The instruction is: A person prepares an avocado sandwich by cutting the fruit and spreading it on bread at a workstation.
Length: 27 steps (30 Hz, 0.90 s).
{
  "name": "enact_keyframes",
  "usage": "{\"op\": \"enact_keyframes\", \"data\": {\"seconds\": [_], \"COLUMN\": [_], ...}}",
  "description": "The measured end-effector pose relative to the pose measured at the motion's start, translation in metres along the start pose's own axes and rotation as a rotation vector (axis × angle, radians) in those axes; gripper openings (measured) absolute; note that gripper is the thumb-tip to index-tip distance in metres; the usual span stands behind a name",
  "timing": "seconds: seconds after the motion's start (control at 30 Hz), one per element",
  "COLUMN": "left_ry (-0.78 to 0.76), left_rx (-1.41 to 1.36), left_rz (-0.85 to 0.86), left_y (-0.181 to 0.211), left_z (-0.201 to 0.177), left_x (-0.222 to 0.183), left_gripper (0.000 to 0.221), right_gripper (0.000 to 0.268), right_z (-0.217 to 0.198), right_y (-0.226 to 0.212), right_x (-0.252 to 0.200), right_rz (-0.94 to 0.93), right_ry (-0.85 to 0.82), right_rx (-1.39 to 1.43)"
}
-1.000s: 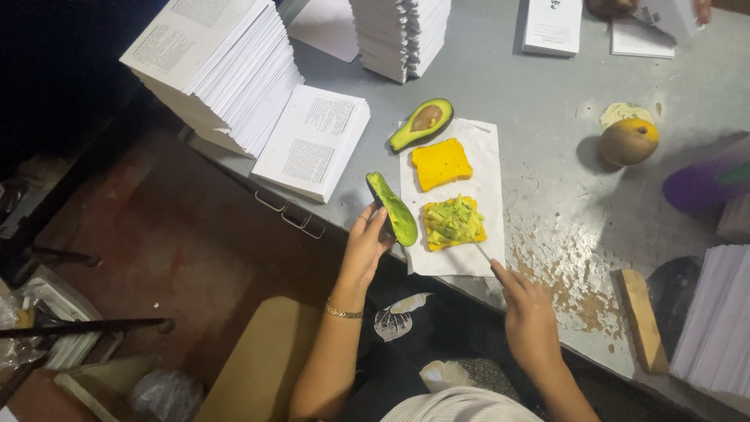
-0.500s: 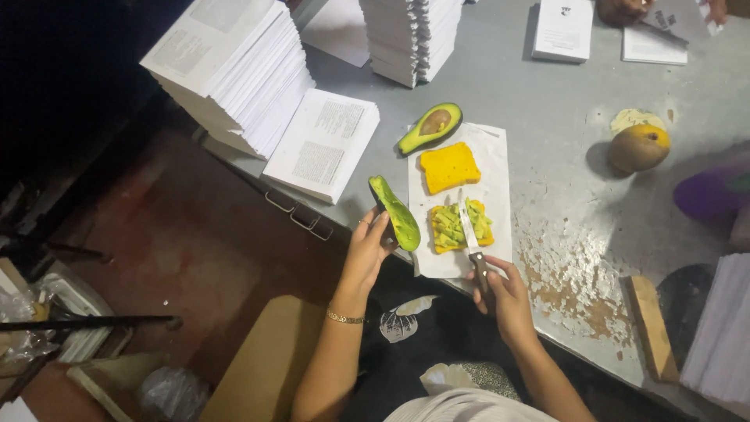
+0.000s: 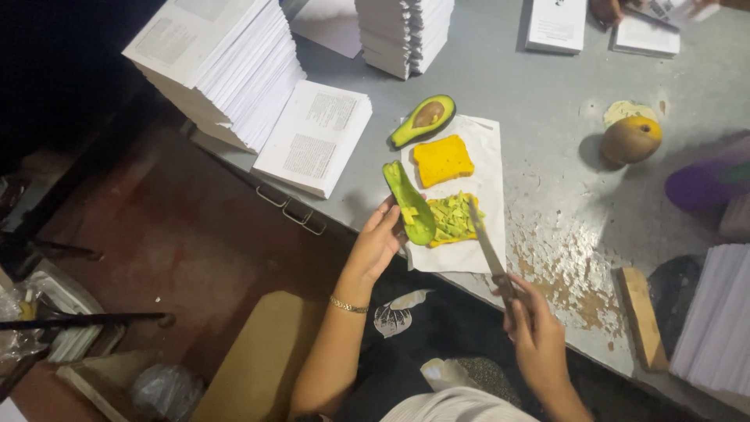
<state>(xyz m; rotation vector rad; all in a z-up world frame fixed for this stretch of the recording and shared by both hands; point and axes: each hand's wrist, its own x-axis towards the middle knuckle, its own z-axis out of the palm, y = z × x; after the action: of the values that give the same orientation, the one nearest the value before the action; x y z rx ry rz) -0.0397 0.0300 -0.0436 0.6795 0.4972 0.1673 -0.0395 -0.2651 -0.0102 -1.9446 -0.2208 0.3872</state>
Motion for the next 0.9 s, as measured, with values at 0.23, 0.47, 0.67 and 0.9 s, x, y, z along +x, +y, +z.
{"op": "enact_keyframes", "data": {"seconds": [0.23, 0.47, 0.67, 0.9], "left_ry": [-0.092, 0.016, -0.021, 0.006], "left_rx": [0.072, 0.415, 0.393, 0.428], "left_rz": [0.013, 0.003, 0.071, 0.062], "left_y": [-0.006, 0.013, 0.001, 0.002], "left_z": [0.025, 0.061, 0.064, 0.064], "left_x": [0.001, -0.020, -0.012, -0.005], "left_gripper": [0.045, 0.057, 0.054, 0.055], "right_gripper": [0.050, 0.071, 0.071, 0.063], "right_z": [0.007, 0.011, 0.013, 0.002], "right_y": [0.005, 0.009, 0.027, 0.031], "right_x": [0.018, 0.025, 0.032, 0.034], "right_rz": [-0.535, -0.717, -0.554, -0.466], "right_ry": [0.045, 0.293, 0.171, 0.078], "right_rx": [-0.618, -1.010, -0.888, -0.773]}}
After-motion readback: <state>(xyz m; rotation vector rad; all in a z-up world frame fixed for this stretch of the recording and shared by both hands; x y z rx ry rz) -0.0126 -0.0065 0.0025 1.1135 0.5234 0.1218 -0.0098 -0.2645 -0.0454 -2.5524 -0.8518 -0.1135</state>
